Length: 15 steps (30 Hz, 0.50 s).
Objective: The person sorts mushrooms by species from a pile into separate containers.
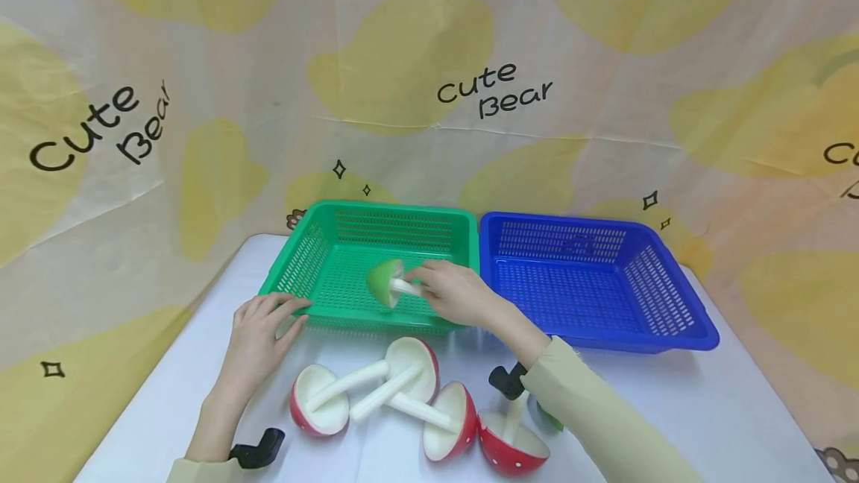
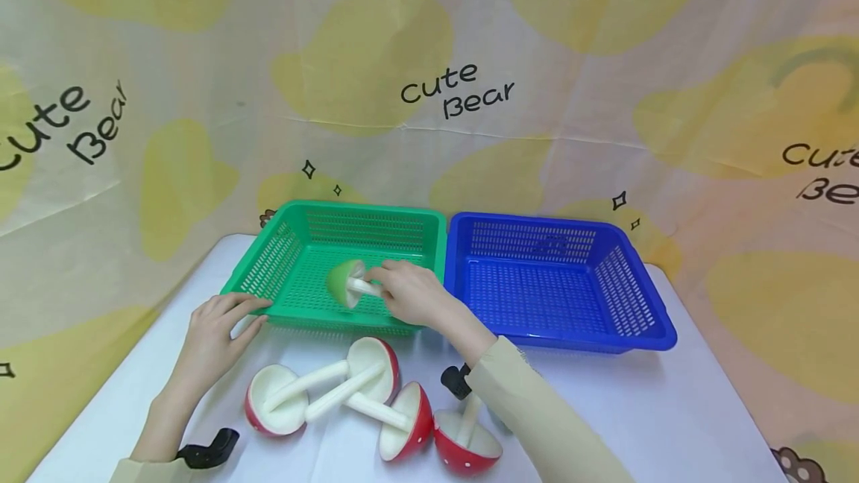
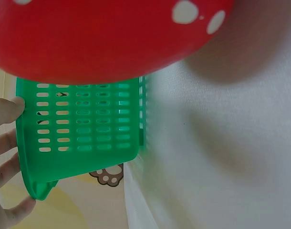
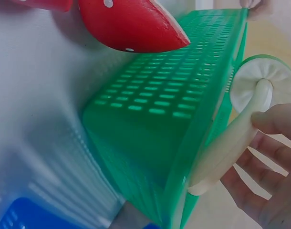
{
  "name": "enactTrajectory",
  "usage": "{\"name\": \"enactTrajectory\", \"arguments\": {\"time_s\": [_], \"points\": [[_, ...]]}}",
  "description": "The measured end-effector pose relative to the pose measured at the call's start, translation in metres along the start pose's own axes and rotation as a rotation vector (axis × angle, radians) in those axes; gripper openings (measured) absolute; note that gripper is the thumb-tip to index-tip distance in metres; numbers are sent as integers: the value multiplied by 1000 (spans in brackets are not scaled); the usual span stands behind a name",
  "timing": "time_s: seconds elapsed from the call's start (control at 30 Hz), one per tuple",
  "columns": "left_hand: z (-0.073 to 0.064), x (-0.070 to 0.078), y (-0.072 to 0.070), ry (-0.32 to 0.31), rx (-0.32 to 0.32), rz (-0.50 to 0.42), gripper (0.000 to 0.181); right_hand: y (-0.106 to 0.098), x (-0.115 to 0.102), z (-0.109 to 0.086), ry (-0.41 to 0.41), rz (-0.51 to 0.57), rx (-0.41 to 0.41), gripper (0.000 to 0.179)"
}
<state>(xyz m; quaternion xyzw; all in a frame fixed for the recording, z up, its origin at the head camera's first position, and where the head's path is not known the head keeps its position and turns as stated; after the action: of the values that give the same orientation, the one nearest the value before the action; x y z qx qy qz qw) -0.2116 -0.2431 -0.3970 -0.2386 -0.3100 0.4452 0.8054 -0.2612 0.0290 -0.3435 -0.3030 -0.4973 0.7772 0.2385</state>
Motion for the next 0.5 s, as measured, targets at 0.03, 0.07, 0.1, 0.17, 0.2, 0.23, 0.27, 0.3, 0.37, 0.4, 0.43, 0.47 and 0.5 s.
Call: {"name": "enactTrajectory", "arguments": {"time_s": [0.03, 0.07, 0.1, 0.17, 0.2, 0.23, 0.27, 0.3, 0.37, 0.4, 0.43, 0.47, 0.5], "points": [[0, 0, 0, 0, 0, -1, 27, 2, 1, 2, 6, 6, -11, 29], [0, 0, 0, 0, -1, -2, 27, 5, 1, 4, 12, 9, -21, 29], [0, 0, 0, 1, -2, -1, 27, 8, 2, 5, 18, 12, -33, 29], [0, 0, 0, 4, -2, -2, 27, 14, 4, 9, 27, 19, -51, 28], [0, 0, 0, 5, -2, -2, 27, 16, 5, 10, 36, 27, -63, 28], [0, 0, 0, 5, -1, -2, 27, 19, 7, 11, 47, 35, -74, 28], [0, 0, 0, 5, 0, -2, 27, 21, 8, 12, 61, 44, -88, 29], [0, 0, 0, 5, 1, -1, 27, 24, 9, 13, 72, 51, -101, 29], [0, -1, 0, 6, 4, 0, 27, 29, 11, 15, 99, 65, -130, 29], [-1, -1, 0, 6, 5, 1, 27, 31, 12, 16, 109, 63, -141, 29], [0, -1, 0, 7, 5, 1, 27, 34, 13, 16, 119, 65, -150, 29], [0, -1, 0, 6, 5, 1, 27, 36, 14, 17, 127, 66, -161, 28], [0, -1, 0, 7, 4, 1, 27, 39, 15, 18, 134, 65, -170, 28]]}}
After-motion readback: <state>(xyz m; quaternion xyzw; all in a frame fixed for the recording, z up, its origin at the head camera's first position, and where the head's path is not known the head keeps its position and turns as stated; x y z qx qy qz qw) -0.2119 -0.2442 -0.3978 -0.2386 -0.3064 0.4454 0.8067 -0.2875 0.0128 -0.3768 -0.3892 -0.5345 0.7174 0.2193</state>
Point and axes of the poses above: each hand's wrist, its own z-axis towards the middle knuckle, its own y-axis out of the palm, x = y × z, the point moved 5 cm from there along z, towards the middle knuckle, and after that the axes turned 7 degrees about x, right-handed, at the moved point
